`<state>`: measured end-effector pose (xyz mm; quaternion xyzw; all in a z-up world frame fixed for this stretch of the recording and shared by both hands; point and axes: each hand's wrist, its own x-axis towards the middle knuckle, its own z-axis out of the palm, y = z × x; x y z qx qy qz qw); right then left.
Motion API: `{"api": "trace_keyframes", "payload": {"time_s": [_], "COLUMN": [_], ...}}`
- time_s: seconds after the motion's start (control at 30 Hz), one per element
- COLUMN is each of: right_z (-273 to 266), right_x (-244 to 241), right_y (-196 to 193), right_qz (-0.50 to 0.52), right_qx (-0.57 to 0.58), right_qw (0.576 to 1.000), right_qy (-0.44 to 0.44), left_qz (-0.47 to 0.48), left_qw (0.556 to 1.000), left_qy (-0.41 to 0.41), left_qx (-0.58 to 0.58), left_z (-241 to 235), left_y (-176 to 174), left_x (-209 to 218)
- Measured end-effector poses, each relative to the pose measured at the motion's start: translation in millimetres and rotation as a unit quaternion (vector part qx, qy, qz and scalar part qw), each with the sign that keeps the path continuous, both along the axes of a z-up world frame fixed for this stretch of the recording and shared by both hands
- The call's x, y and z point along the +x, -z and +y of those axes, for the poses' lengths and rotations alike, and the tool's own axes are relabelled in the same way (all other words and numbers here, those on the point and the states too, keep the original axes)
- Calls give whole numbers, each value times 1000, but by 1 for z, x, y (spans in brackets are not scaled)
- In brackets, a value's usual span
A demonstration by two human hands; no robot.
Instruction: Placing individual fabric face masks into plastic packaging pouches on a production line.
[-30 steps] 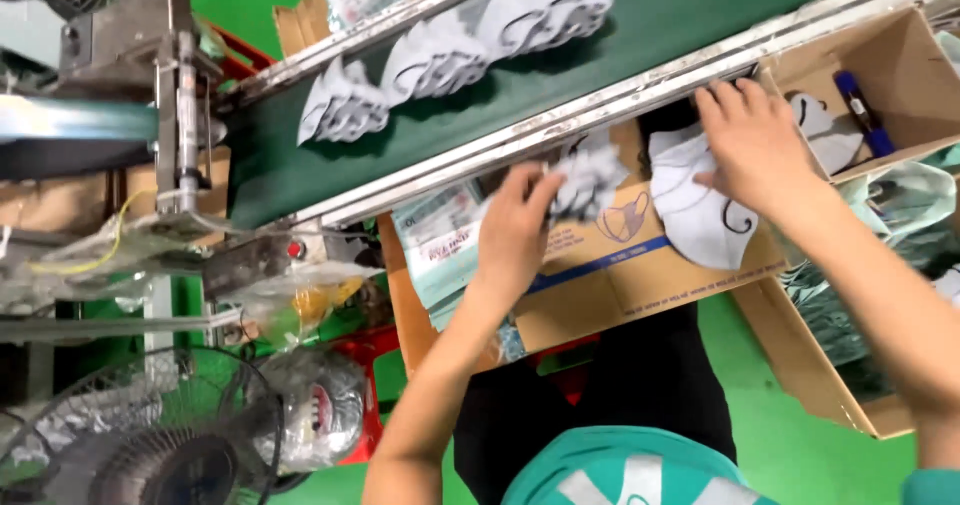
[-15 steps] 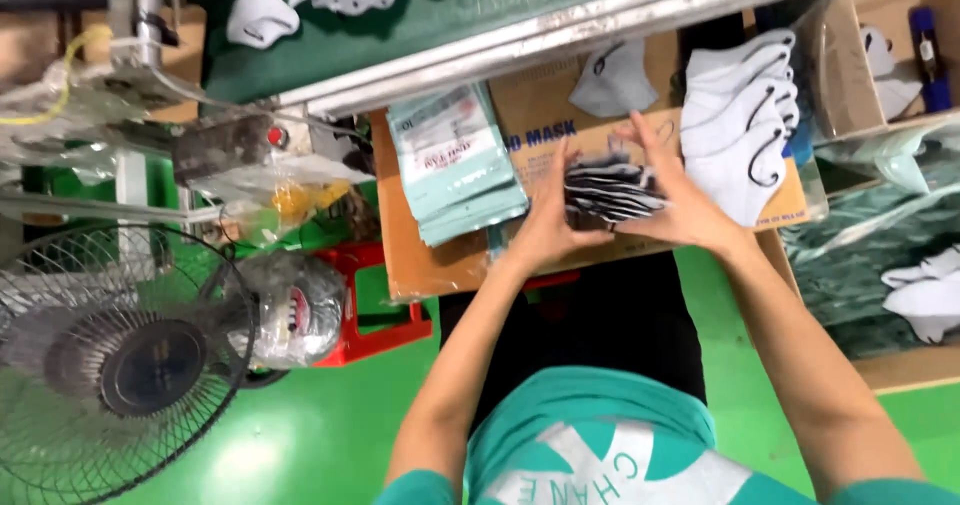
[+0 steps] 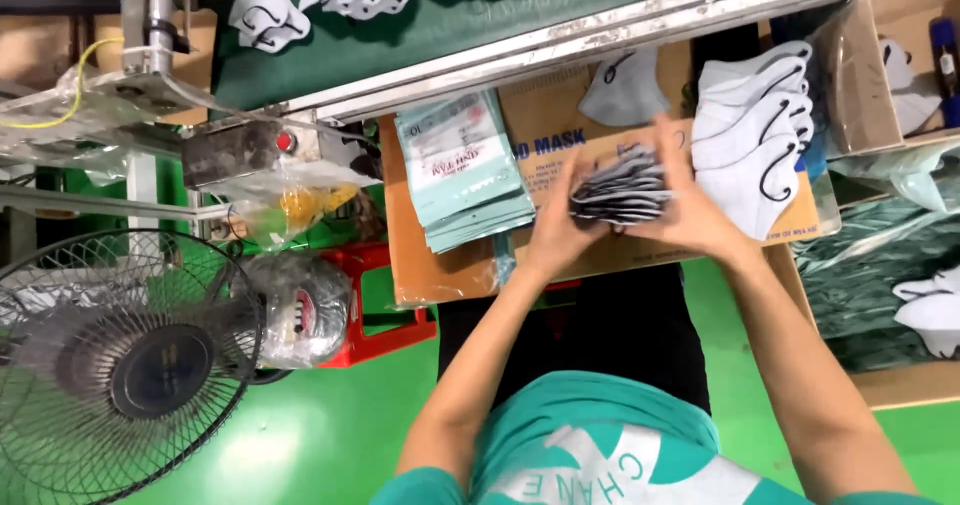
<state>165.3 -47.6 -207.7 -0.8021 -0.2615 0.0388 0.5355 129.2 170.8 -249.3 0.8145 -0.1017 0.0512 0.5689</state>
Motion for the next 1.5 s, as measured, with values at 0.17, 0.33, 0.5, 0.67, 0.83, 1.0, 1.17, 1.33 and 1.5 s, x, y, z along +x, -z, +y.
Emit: {"api": "trace_keyframes", "payload": {"time_s": [0.17,0.33,0.5,0.67,0.83,1.0,1.17,1.33,1.5], "right_z": [9,13,25,23,24,45,72,135,134], "right_x": [-2,-3,-12,-19,-29,-22,17,9,15], "right_y": [-23,-1,13,25,83,28,91,29,25], "right_qz": [118,-1,50,-13,165,-46,96,222,252], "right_qx": [-31,-42,-4,27,92,213,272,216,245], "right_qw": [992,999,998,999,972,948,942,947,934], "right_qy": [39,2,37,45,139,234,170,84,63], "left_qz": [-88,-79,-8,38,52,-257,-230,-175,-311], "left_qw": [988,990,1000,999,993,913,893,863,895], "left_qy": [-22,25,22,-17,-96,-101,-83,2,-105], "left_qx": [128,111,-3,22,32,302,378,474,302], "left_z": [-1,1,-8,-15,-7,98,156,152,130], "left_y": [-46,-25,-14,-15,-36,-27,-28,-17,-65], "left_x": [14,10,4,5,-6,-15,17,26,13]}}
